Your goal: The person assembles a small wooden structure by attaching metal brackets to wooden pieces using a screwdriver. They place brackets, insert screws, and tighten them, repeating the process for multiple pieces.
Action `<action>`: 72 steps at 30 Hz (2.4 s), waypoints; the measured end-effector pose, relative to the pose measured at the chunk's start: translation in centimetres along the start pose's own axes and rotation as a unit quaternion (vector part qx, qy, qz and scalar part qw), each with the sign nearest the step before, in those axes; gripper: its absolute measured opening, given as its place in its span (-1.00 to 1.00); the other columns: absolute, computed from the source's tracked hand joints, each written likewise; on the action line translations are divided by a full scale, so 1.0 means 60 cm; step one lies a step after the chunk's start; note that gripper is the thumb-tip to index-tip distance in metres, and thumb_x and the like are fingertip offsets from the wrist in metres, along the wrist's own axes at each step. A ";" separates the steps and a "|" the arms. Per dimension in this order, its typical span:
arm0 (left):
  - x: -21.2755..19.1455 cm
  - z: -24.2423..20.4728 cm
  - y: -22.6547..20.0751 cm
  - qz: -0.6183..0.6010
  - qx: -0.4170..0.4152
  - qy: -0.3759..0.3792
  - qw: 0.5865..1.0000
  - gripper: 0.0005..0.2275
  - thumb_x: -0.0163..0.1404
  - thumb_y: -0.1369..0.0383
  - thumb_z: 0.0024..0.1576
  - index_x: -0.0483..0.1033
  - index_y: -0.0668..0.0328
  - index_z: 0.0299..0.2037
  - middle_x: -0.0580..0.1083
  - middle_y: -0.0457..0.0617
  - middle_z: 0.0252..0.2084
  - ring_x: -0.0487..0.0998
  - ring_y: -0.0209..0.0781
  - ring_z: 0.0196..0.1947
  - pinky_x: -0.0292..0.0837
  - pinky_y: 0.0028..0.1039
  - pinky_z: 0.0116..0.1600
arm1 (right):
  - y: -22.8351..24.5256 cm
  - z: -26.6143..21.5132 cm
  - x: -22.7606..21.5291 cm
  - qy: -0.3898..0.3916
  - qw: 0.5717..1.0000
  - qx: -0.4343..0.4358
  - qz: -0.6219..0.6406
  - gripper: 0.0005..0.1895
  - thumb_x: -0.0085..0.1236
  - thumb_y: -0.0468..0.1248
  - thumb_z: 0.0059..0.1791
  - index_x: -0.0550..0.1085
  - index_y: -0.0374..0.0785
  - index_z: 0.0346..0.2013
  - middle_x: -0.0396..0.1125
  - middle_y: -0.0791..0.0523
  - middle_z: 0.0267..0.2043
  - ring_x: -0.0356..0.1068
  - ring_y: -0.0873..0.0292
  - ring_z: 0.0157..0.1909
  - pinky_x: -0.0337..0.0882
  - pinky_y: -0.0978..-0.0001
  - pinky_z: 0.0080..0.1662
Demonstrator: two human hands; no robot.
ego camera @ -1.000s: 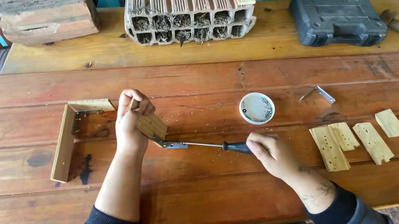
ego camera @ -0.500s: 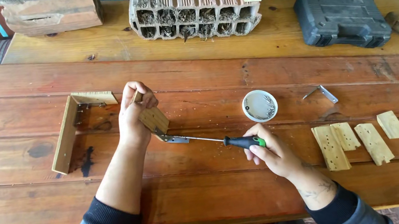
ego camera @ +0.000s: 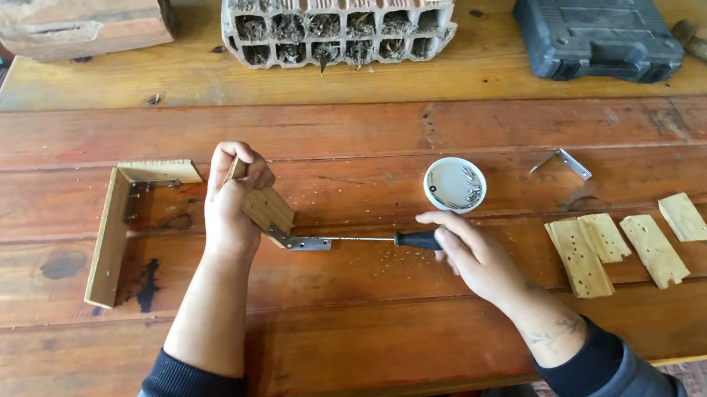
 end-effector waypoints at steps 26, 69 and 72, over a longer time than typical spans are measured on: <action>0.004 0.013 0.020 -0.010 -0.014 0.022 1.000 -0.71 -0.12 0.52 -0.01 0.26 0.12 -0.06 0.08 -0.19 -0.34 0.11 -0.39 -0.33 0.14 -0.49 -0.13 | 0.035 0.004 0.025 0.013 0.996 -0.080 -0.047 -0.68 0.36 -0.16 0.04 0.68 -0.08 0.09 0.60 0.02 -0.19 0.58 0.05 -0.25 0.52 0.24 -0.20; 0.011 0.002 -0.003 -0.010 0.007 0.010 1.000 -0.72 -0.16 0.54 0.01 0.24 0.10 -0.06 0.07 -0.19 -0.33 0.09 -0.37 -0.30 0.14 -0.48 -0.10 | 0.090 -0.014 0.046 -0.006 0.919 -0.325 -0.224 -0.68 0.29 -0.21 0.06 0.65 -0.12 0.11 0.48 0.12 -0.41 0.55 0.10 -0.43 0.62 0.30 -0.31; 0.012 0.003 -0.004 -0.008 0.008 0.012 1.000 -0.72 -0.16 0.54 0.00 0.23 0.11 -0.07 0.07 -0.19 -0.33 0.08 -0.38 -0.30 0.13 -0.49 -0.10 | 0.112 -0.003 0.034 0.041 0.958 -0.240 -0.154 -0.71 0.24 -0.27 0.06 0.63 -0.14 0.09 0.49 0.07 -0.39 0.49 0.18 -0.44 0.62 0.36 -0.31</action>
Point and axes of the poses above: each hand's wrist, its own z-axis towards the middle knuckle, its own x-axis out of the palm, y = z × x, the point moved 5 cm from there along z, towards the middle knuckle
